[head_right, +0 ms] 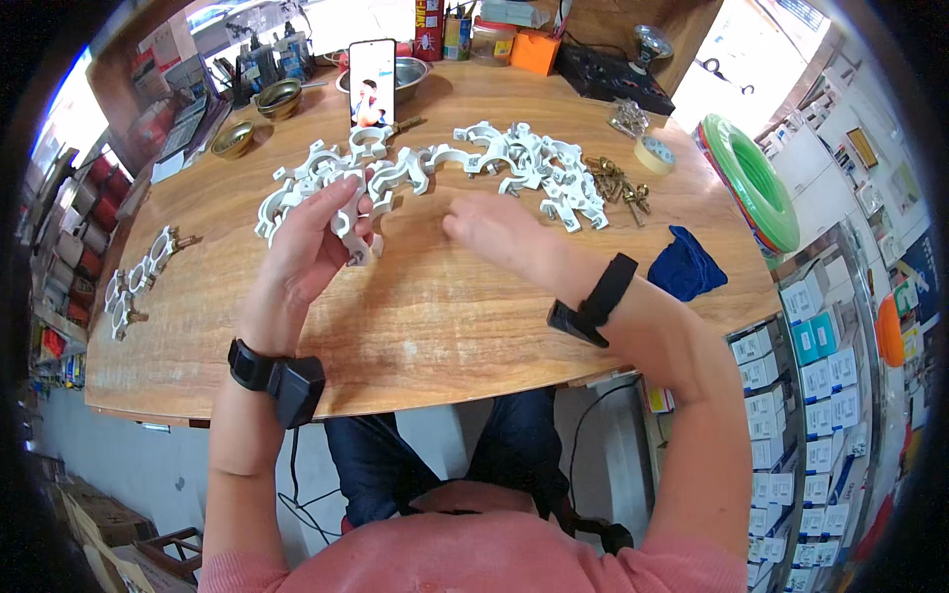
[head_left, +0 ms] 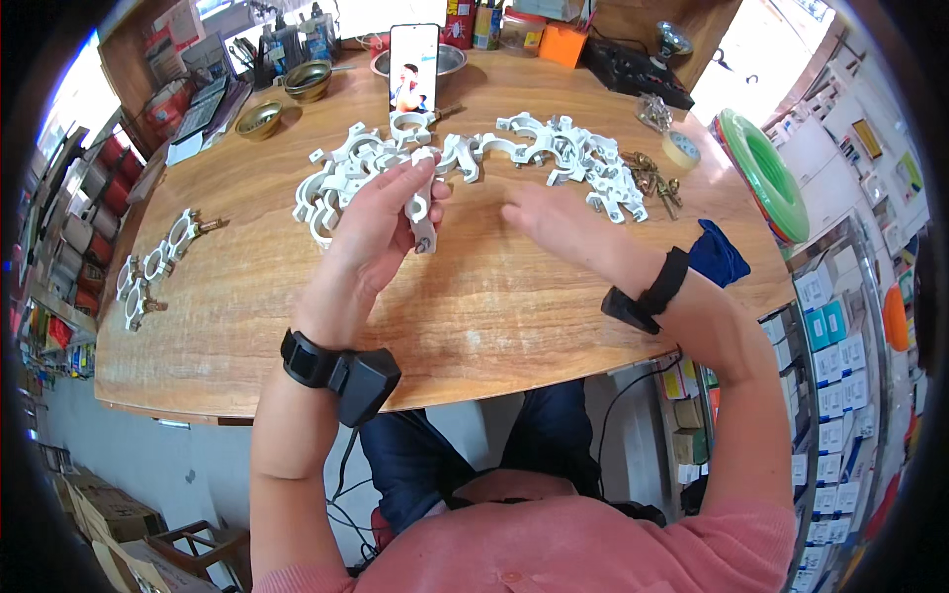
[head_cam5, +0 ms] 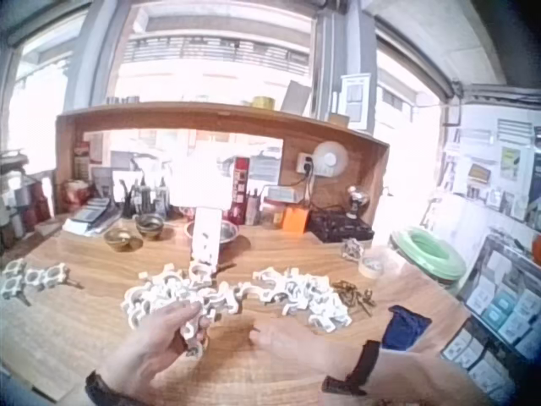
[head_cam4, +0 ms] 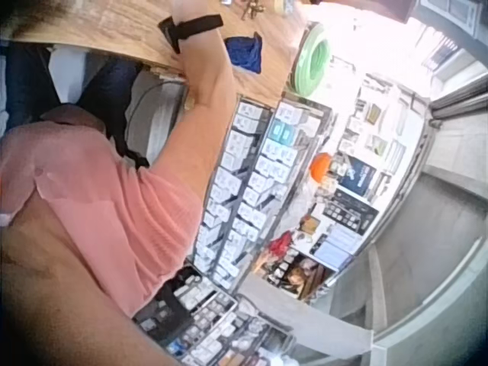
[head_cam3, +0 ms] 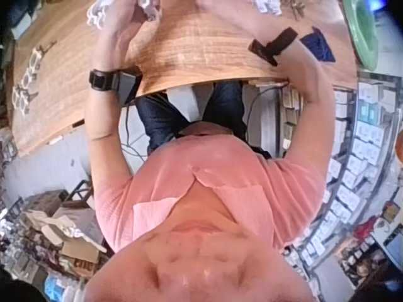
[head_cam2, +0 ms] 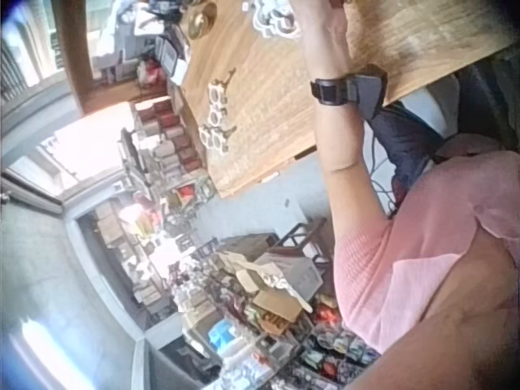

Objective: The person assembles white plastic hardware components by hand on a wooden table, inserting metal bolts and nuts into the pieces and fitting them together.

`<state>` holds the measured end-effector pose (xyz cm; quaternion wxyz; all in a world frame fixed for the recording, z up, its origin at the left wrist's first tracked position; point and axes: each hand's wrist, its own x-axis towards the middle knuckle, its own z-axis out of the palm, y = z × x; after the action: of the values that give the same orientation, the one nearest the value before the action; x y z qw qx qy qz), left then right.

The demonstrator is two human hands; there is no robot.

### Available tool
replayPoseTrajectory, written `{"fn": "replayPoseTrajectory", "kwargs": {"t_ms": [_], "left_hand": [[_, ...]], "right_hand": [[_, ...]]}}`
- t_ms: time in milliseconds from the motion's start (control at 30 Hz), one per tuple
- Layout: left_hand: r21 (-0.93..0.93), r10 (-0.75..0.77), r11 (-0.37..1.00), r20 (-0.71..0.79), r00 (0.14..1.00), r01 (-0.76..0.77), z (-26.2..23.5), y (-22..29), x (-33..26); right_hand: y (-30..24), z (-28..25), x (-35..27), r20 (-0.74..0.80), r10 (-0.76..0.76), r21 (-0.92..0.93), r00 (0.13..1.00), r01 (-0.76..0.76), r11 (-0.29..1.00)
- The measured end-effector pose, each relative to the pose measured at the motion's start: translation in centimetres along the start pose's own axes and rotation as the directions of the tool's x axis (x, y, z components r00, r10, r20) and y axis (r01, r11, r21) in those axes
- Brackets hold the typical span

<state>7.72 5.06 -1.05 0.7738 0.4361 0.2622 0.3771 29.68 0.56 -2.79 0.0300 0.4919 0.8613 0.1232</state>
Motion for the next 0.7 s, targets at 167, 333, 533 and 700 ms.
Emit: {"fn": "replayPoseTrajectory", "kwargs": {"t_ms": [167, 333, 533, 700], "left_hand": [[0.136, 0.118, 0.984, -0.008, 0.993, -0.116, 0.9, -0.4, -0.3], [0.361, 0.272, 0.891, 0.060, 0.960, -0.275, 0.8, -1.5, -0.1], [0.432, 0.221, 0.857, 0.185, 0.958, -0.281, 1.9, -1.0, -0.8], [0.452, 0.224, 0.834, 0.248, 0.943, -0.317, 1.7, -1.6, -0.5]], "right_hand": [[-0.8, -3.3, 1.0, -0.174, 0.297, 0.646, 0.939, -0.118, 0.754], [-4.4, -3.8, 2.6, -0.224, 0.489, 0.880, 0.843, -0.041, 0.473], [-3.5, -3.7, 2.3, -0.111, 0.558, 0.972, 0.823, -0.028, 0.234], [-3.0, -3.0, 1.8, -0.092, 0.538, 0.994, 0.838, 0.044, 0.102]]}}
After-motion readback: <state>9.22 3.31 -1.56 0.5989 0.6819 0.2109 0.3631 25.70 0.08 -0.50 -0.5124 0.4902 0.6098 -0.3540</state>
